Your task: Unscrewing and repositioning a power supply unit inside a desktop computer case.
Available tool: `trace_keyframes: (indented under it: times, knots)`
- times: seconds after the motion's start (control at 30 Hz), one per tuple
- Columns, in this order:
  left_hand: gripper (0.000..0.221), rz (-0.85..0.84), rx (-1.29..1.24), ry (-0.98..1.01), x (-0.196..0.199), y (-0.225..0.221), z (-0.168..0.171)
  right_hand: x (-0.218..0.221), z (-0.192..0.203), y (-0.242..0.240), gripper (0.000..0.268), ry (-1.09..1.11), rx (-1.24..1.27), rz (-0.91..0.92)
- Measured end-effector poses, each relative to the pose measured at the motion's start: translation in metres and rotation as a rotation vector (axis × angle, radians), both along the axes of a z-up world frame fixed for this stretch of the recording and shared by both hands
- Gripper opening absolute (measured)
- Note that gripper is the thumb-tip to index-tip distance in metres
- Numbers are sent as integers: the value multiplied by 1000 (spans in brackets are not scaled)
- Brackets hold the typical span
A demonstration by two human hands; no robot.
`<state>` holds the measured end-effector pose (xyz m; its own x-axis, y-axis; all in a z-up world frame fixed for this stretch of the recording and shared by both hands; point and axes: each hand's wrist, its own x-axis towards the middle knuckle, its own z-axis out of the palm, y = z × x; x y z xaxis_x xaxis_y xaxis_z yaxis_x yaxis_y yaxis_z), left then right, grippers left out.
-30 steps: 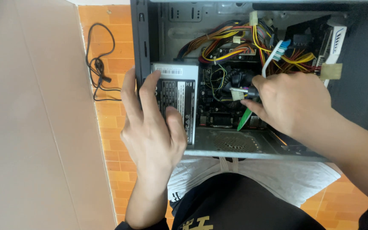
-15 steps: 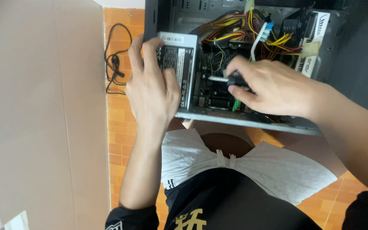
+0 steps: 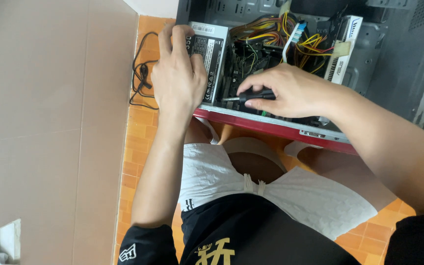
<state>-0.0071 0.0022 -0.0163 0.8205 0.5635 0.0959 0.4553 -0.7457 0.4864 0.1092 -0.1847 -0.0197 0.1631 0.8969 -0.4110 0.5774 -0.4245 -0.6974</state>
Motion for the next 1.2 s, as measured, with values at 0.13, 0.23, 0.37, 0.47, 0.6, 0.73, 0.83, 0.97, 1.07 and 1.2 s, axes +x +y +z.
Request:
trace_keyframes:
  times: [0.13, 0.23, 0.37, 0.47, 0.6, 0.73, 0.83, 0.97, 1.07, 1.2]
  knots:
    - [29, -3, -3, -13, 0, -2, 3, -5, 2, 3, 38, -9, -23, 11]
    - [30, -15, 6, -26, -1, -1, 3, -7, 3, 7, 41, 29, -77, -7]
    - [29, -14, -6, 2, 1, -2, 4, -7, -10, 5, 41, 12, -31, -26]
    - [29, -10, -6, 8, 1, -2, 3, -8, -11, 4, 39, 18, -17, -42]
    - [29, -11, -21, 12, 2, -1, 5, -9, -12, 3, 39, 28, -16, -54]
    - [30, -22, -5, -2, 2, 0, 4, -11, -10, 4, 37, 29, -22, -58]
    - [30, -15, -6, 3, 2, -1, 4, -14, -1, 8, 39, 78, -104, -85]
    - [29, -30, 9, -31, 1, -1, 6, -17, -11, 8, 36, 157, -192, -45]
    - [34, -29, -28, -1, 0, 1, 0, -16, -20, 3, 33, 278, -154, -58]
    - [36, -15, -62, 33, -1, 1, 2, -13, -4, 6, 40, 381, -125, -119]
